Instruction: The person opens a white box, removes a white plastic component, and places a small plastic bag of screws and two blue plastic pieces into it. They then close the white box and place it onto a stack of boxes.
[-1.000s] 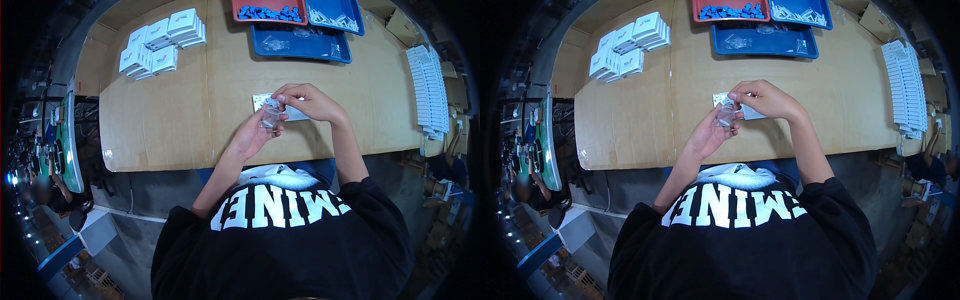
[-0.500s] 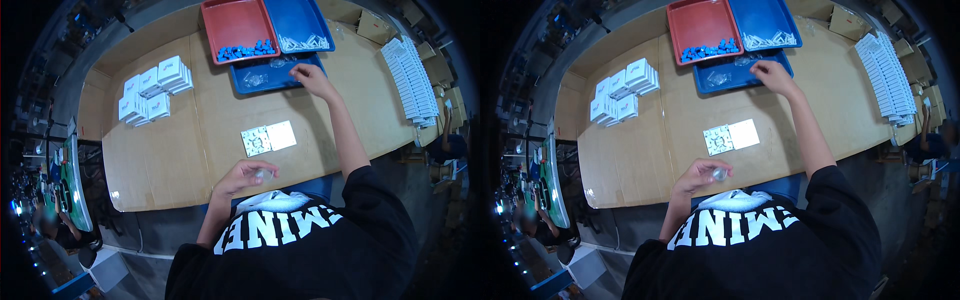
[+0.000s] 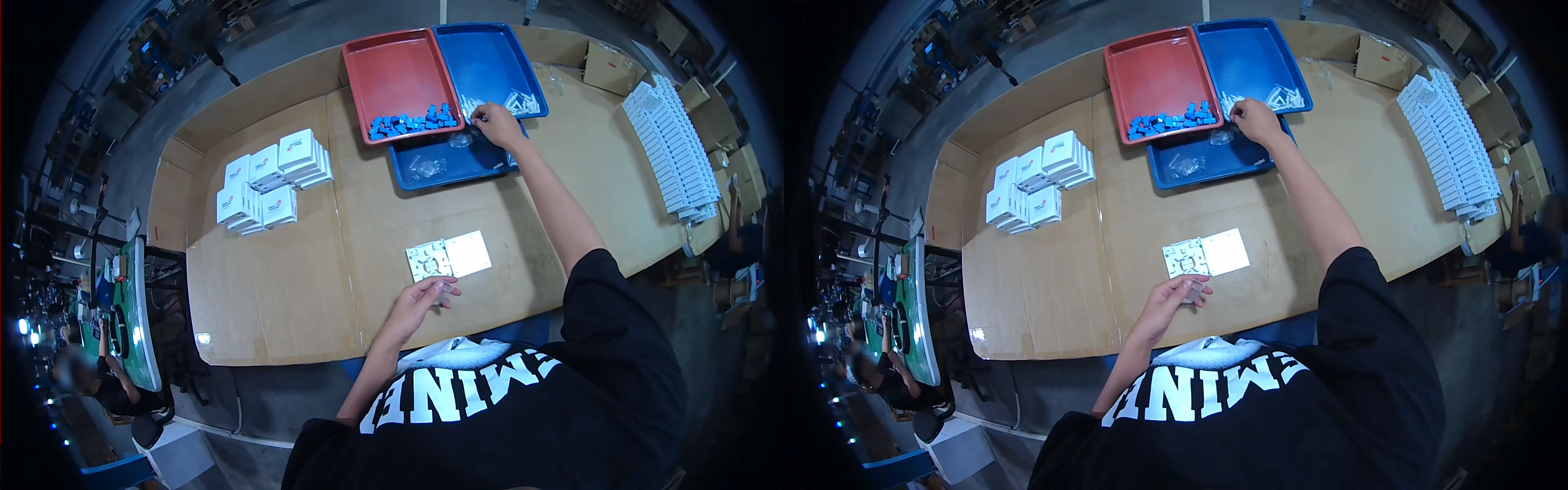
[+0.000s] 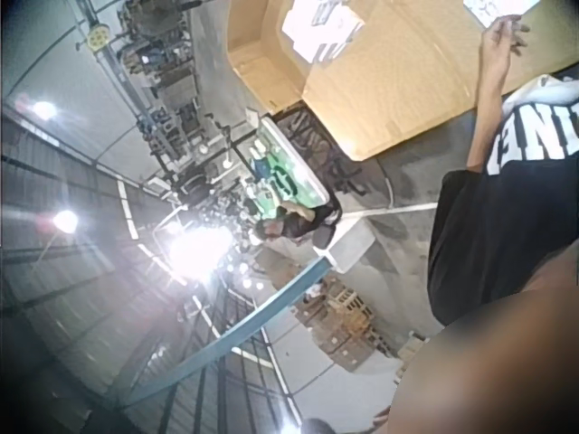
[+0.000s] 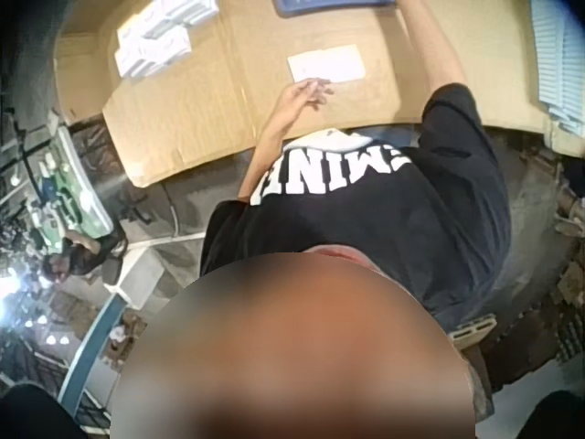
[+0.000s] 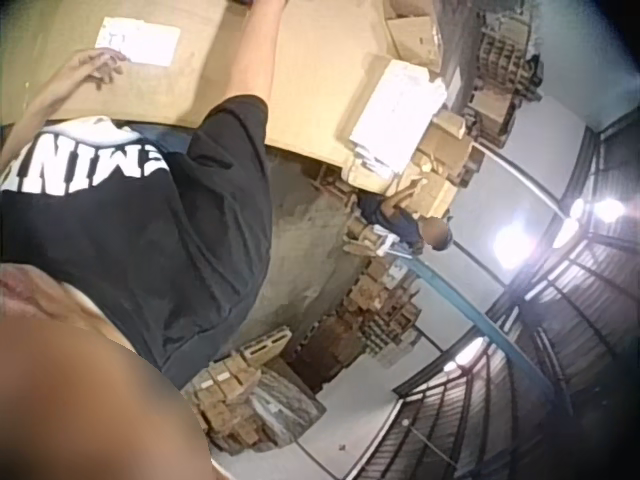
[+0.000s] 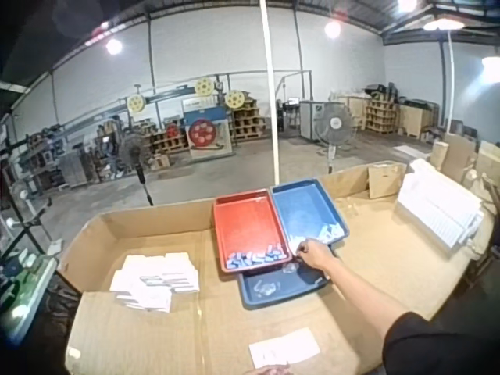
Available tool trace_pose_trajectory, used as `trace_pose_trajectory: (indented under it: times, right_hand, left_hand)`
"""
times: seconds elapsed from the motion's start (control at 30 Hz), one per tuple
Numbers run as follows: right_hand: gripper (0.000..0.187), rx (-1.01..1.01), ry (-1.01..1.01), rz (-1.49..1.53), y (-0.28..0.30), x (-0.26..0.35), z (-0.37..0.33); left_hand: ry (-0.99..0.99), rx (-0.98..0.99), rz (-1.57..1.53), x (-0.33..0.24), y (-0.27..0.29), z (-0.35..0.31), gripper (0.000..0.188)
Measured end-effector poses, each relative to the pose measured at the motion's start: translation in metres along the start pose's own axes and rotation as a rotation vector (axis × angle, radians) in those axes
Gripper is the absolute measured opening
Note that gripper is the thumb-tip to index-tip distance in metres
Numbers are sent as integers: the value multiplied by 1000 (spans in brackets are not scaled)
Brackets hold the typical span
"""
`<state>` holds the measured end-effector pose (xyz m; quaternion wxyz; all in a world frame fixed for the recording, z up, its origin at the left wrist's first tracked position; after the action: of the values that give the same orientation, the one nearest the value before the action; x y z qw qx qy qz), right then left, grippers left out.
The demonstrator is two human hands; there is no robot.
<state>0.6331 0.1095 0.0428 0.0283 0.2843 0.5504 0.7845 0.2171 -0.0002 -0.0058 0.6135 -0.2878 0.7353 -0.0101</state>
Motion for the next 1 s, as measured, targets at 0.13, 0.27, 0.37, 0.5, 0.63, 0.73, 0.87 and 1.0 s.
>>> trace_pose_trajectory:
  times: [0.13,0.27,0.37,0.5,0.63,0.73,0.87,1.0]
  right_hand:
    - [16,-75,-95,186,-5,-34,9]
    - [17,-247,-276,760,18,-41,8]
    - [19,-263,-292,1316,47,-8,-14]
    - [18,-236,-336,1337,55,11,-45]
    - [17,-70,-395,1194,15,36,-110]
    - [14,81,-359,1003,-14,82,-173]
    - [12,223,-367,1083,-36,115,-226]
    - [16,297,-350,1020,-37,124,-242]
  left_hand:
    - [89,-36,-215,13,3,-7,42]
    - [130,-66,-310,23,5,-12,44]
    - [114,-79,-302,23,6,-14,45]
    - [149,-34,-471,26,6,-8,50]
    - [116,-94,-464,26,8,-6,50]
    - [77,-118,-557,18,10,0,53]
    - [101,-103,-739,24,15,4,51]
    - [100,-154,-662,21,15,5,53]
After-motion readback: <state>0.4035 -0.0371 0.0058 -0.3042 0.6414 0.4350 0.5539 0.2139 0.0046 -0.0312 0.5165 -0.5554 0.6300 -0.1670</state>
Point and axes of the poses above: each hand's wrist, its own z-axis towards the middle knuckle, its own y-axis out of the back of the hand, x = y × z, the point moved 6 cm from there along z, towards the middle knuckle, and after that the axes turned 2 degrees about -z, right-handed, at the moved point
